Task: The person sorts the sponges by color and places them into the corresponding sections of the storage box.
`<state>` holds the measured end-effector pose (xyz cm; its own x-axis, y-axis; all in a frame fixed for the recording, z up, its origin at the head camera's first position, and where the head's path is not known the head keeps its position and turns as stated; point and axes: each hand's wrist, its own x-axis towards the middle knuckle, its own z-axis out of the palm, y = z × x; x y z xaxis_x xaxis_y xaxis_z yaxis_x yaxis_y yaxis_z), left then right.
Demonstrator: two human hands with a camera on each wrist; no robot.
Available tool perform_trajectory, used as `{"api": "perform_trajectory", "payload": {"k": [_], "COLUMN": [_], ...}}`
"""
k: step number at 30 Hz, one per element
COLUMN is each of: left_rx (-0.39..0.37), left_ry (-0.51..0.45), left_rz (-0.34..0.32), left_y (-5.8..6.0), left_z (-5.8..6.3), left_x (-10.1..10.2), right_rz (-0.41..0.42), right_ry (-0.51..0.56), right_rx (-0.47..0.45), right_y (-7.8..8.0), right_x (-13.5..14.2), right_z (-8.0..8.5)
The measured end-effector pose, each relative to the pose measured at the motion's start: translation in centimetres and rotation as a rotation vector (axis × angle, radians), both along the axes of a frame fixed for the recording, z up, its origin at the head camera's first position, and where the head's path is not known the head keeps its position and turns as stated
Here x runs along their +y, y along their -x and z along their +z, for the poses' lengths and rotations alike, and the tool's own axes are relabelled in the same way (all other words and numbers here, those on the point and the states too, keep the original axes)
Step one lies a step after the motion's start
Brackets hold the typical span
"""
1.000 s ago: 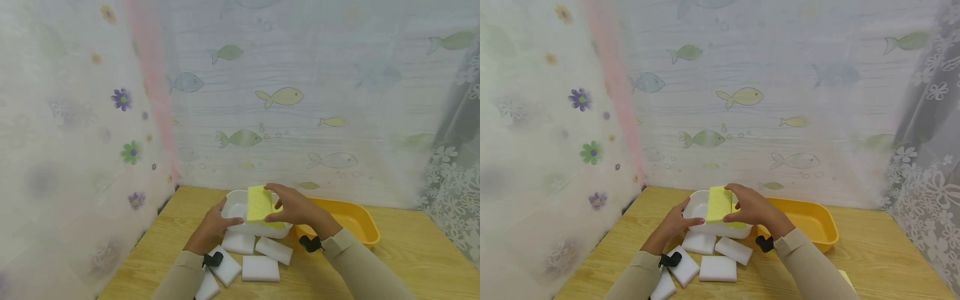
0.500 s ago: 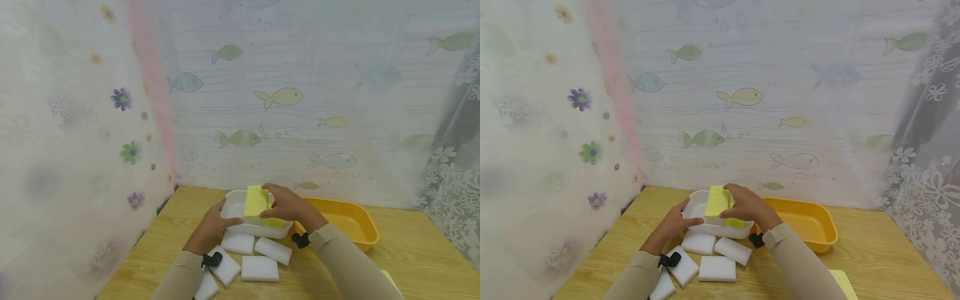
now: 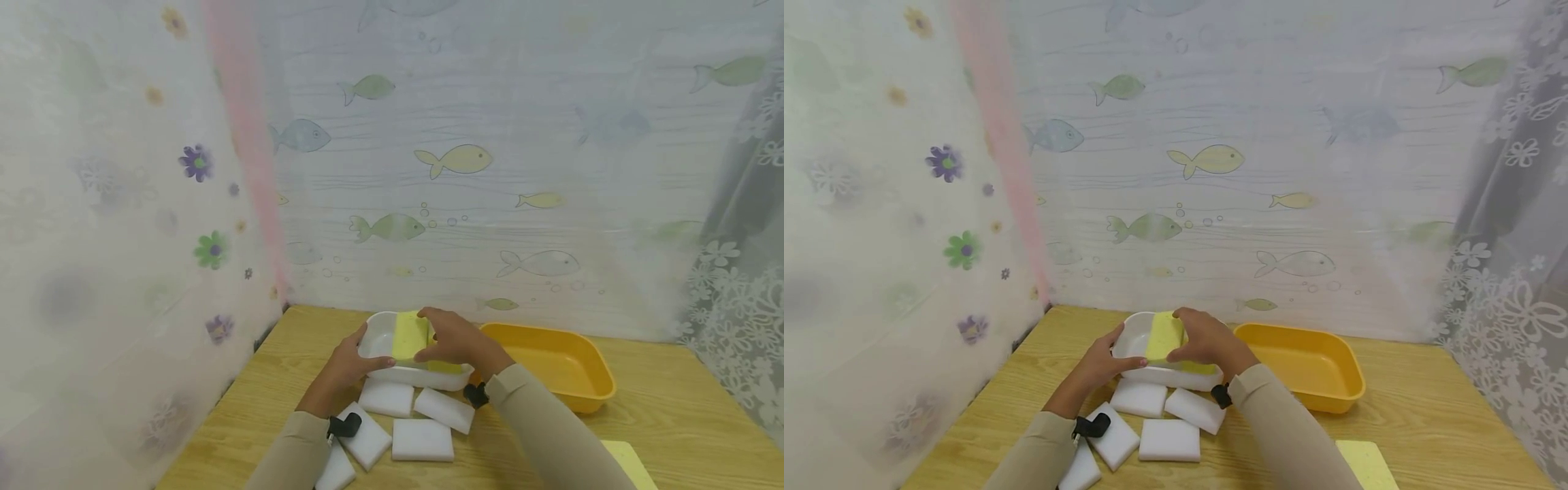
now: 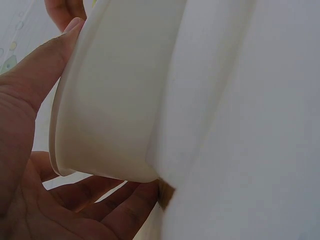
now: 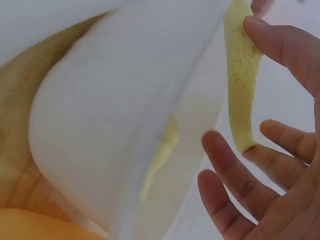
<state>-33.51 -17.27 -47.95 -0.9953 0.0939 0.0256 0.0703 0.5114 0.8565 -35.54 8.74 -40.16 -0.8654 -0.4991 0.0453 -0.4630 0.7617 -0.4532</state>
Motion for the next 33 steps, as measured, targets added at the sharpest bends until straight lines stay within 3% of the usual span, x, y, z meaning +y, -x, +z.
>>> {"api": "perform_trajectory", "payload": {"k": [7,16,33], "left_rx": [0.003,0.007,0.005], "left_ry": [0.006,0.004,-0.001], "left_rz": [0.002,-0.009,-0.002], "left_y": [-0.1,0.1,0.4], "left_z": [0.2,0.3,0.0], "left_x": [0.0,0.0,0.0], "right_rz": [-0.001,0.008,0.031], "right_ry": [-0.028,-0.029,-0.054], "right_rx": [0.032,0.08,0.059], "right_y": [0.6,0.8,0.5], "right_x": [-0.5,-1.3,-2.1], "right_z": [-1.4,-1.8,-2.4]}}
